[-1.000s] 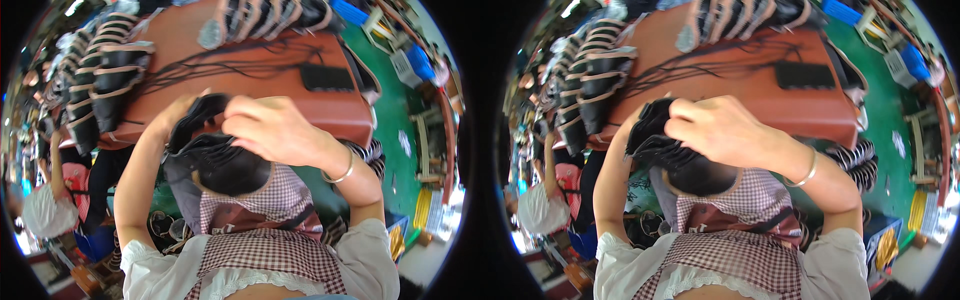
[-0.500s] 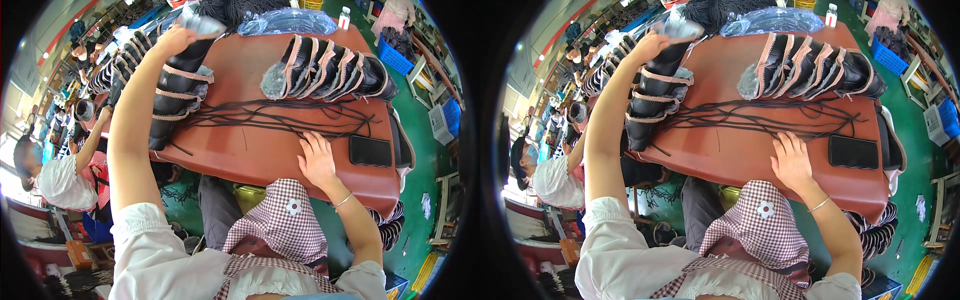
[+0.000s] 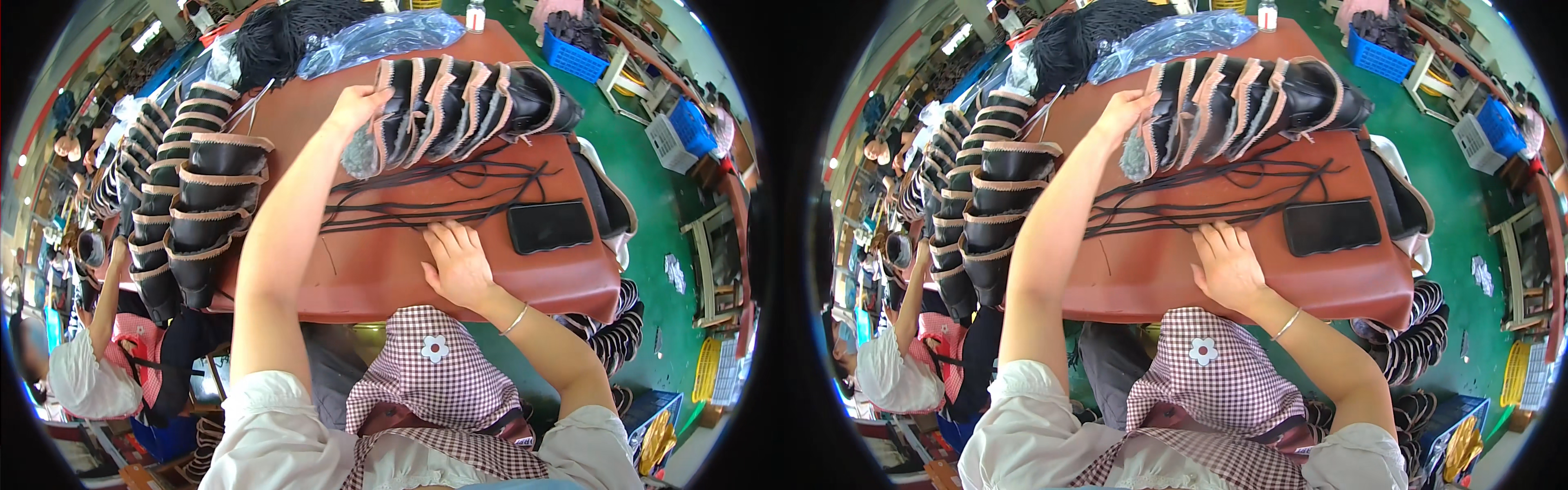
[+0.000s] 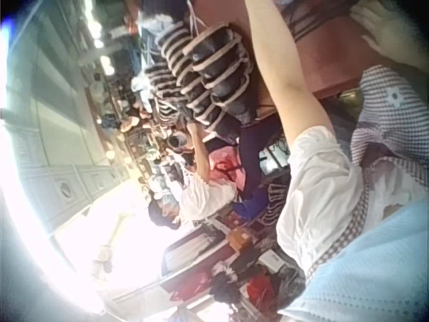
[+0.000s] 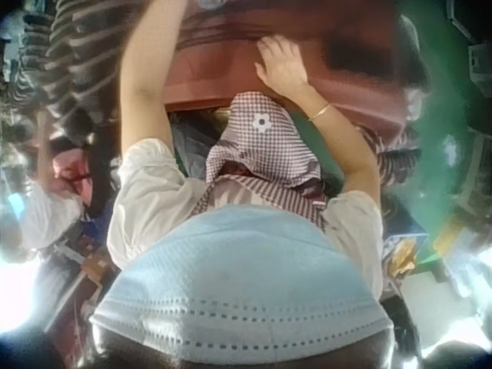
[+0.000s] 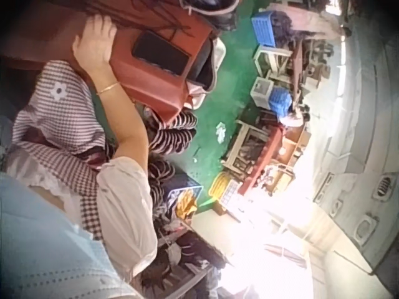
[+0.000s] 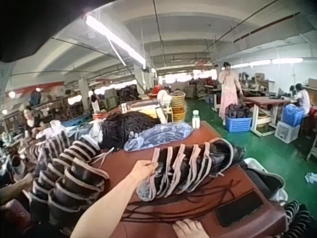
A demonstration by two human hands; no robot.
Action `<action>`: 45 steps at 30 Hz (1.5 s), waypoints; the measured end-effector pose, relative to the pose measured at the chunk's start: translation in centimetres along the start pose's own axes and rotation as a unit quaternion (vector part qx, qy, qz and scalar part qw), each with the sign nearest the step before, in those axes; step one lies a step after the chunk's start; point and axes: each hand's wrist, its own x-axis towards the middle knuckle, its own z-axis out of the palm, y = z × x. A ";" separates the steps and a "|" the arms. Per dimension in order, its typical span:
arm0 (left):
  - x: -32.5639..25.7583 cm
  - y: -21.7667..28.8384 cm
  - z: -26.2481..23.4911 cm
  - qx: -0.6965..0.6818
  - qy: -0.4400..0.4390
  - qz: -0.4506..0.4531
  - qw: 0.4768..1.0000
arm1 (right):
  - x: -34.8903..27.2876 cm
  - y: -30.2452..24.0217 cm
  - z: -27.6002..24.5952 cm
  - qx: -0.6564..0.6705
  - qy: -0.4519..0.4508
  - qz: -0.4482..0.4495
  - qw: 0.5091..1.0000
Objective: Lacing multiple pairs of black leather boots at a factory workbench.
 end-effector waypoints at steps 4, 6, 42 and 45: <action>-1.6 0.5 -0.1 0.163 0.279 0.131 0.937 | -0.3 0.3 -0.2 -0.030 0.050 -0.002 0.998; -4.9 0.9 -3.0 0.218 0.305 0.208 0.903 | 0.1 0.2 0.1 -0.026 0.048 -0.014 0.998; -28.0 -2.3 9.6 0.283 0.028 0.307 0.908 | -12.6 -1.8 5.0 0.389 -0.145 0.428 0.803; -27.1 -2.3 11.1 0.258 -0.003 0.267 0.929 | -13.3 0.4 7.1 0.422 -0.147 0.475 0.758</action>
